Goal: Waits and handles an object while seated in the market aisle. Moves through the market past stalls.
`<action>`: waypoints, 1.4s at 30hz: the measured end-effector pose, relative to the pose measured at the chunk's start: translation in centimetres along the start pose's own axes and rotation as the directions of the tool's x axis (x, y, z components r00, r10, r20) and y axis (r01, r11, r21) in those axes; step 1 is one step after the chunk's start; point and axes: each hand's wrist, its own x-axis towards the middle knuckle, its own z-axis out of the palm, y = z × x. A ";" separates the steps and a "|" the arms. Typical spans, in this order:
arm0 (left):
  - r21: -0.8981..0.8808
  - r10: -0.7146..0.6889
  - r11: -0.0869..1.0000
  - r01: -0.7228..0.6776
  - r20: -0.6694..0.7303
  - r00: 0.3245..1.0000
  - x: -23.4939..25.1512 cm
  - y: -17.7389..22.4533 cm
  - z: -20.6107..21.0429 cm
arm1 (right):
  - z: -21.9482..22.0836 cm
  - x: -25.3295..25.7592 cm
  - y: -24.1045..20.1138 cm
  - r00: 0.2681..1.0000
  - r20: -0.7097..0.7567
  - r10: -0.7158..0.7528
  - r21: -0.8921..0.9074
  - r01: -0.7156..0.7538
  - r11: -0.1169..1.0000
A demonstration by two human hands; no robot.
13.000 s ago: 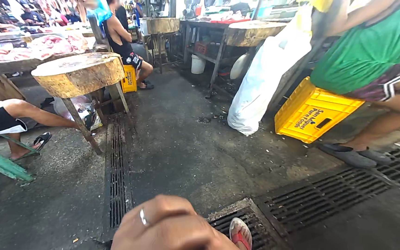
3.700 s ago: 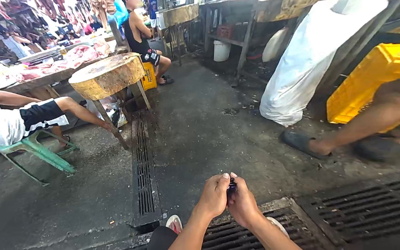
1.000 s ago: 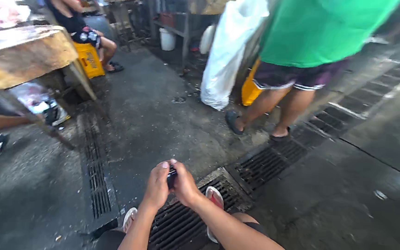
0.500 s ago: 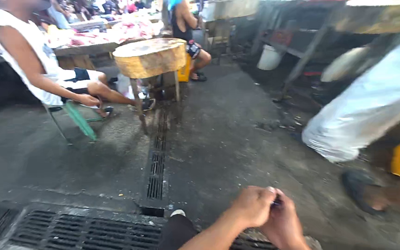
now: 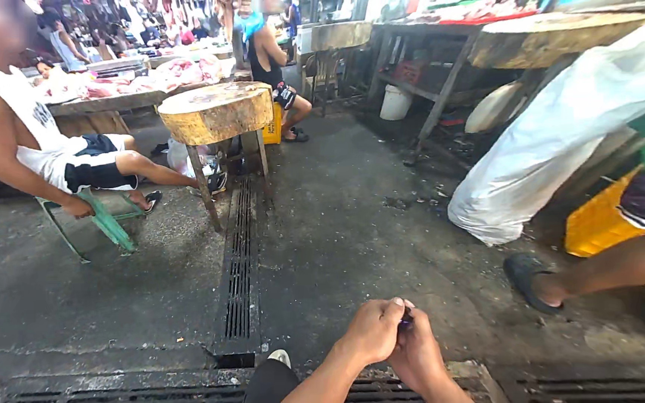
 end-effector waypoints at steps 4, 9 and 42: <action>0.010 0.005 1.000 -0.005 -0.016 1.000 0.1 0.1 0.1 | 0.2 0.0 -0.3 1.000 -0.008 0.010 0.007 -0.010 1.000; -0.013 0.006 1.000 -0.006 -0.038 0.999 0.2 0.3 0.3 | 0.1 0.0 -1.0 1.000 0.008 0.016 -0.032 -0.016 0.999; 0.048 0.086 0.995 -0.084 -0.056 0.995 0.2 -0.1 0.2 | 0.1 0.3 -0.5 1.000 0.005 -0.014 -0.024 0.014 1.000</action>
